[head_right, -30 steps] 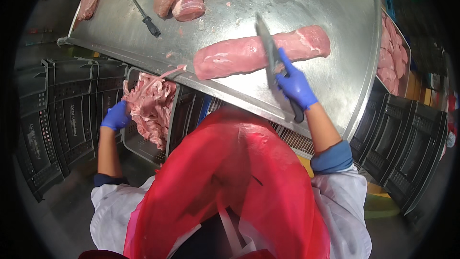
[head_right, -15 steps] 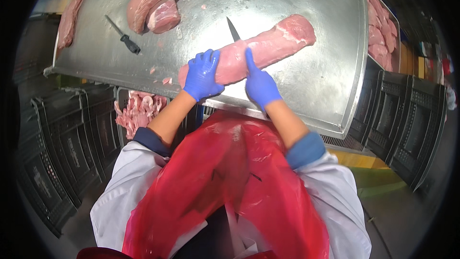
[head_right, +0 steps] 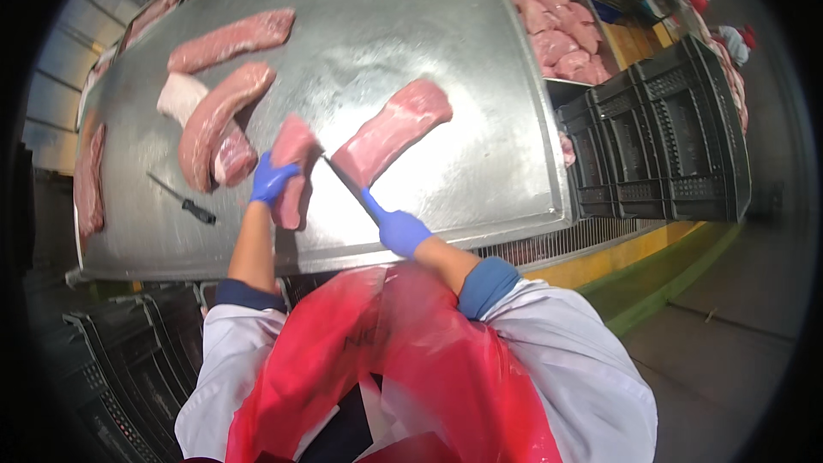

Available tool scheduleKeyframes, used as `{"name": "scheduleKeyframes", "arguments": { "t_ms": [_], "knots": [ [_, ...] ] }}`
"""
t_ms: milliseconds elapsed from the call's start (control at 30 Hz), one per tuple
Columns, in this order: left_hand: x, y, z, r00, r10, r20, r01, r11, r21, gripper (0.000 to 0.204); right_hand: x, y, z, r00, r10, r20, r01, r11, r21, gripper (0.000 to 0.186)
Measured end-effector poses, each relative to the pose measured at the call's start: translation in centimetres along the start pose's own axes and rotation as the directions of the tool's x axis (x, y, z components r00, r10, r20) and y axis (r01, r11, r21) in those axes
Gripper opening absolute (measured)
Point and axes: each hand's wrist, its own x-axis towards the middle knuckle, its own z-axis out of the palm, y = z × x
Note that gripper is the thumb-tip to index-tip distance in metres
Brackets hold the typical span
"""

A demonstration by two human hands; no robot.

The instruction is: The person trims fat and connective tissue from large cuts of pork using a boning knife. They repeatedly position each cut on a stainless steel table, slice away excess fat, and place the trimmed meat into a metal tray. The person also discards trimmed fat into a separate bin.

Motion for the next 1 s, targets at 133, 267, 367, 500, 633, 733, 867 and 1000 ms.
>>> {"name": "scheduleKeyframes", "arguments": {
  "t_ms": [133,267,367,500,633,733,867,1000],
  "knots": [
    [-4.0,-0.7,-2.2,0.899,-0.310,0.308,0.428,0.478,-0.767,0.090,-4.5,4.2,-2.4,0.992,-0.124,-0.011,0.124,0.990,0.065,0.080],
    [-8.2,7.8,-0.1,0.902,0.065,0.426,0.408,0.192,-0.893,0.077,-14.0,10.2,-8.0,0.993,0.025,-0.114,0.011,0.951,0.308,0.086],
    [-5.4,20.5,1.9,0.899,0.163,0.407,0.371,0.210,-0.905,0.069,-17.7,14.4,-11.2,0.940,0.052,-0.337,0.099,0.904,0.415,0.090],
    [-0.1,50.6,3.1,0.905,0.317,0.285,0.146,0.397,-0.906,0.066,-19.7,18.3,-16.3,0.919,0.203,-0.339,-0.028,0.890,0.455,0.090],
    [4.2,62.7,5.2,0.941,0.332,0.066,-0.165,0.618,-0.769,0.111,-20.4,22.1,-17.6,0.879,0.184,-0.440,0.026,0.903,0.429,0.088],
    [8.2,51.5,13.3,0.903,0.427,0.052,-0.352,0.803,-0.481,0.125,-22.9,26.0,-16.0,0.853,0.267,-0.449,-0.004,0.863,0.506,0.086],
    [0.4,33.6,17.5,0.987,0.017,0.159,-0.106,0.814,0.571,0.131,-26.7,30.8,-12.1,0.806,0.353,-0.474,-0.029,0.825,0.564,0.086],
    [-1.2,27.2,16.2,0.971,-0.127,0.204,-0.032,0.772,0.635,0.107,-27.9,32.2,-12.8,0.795,0.513,-0.322,-0.153,0.684,0.713,0.088]
  ]
}}
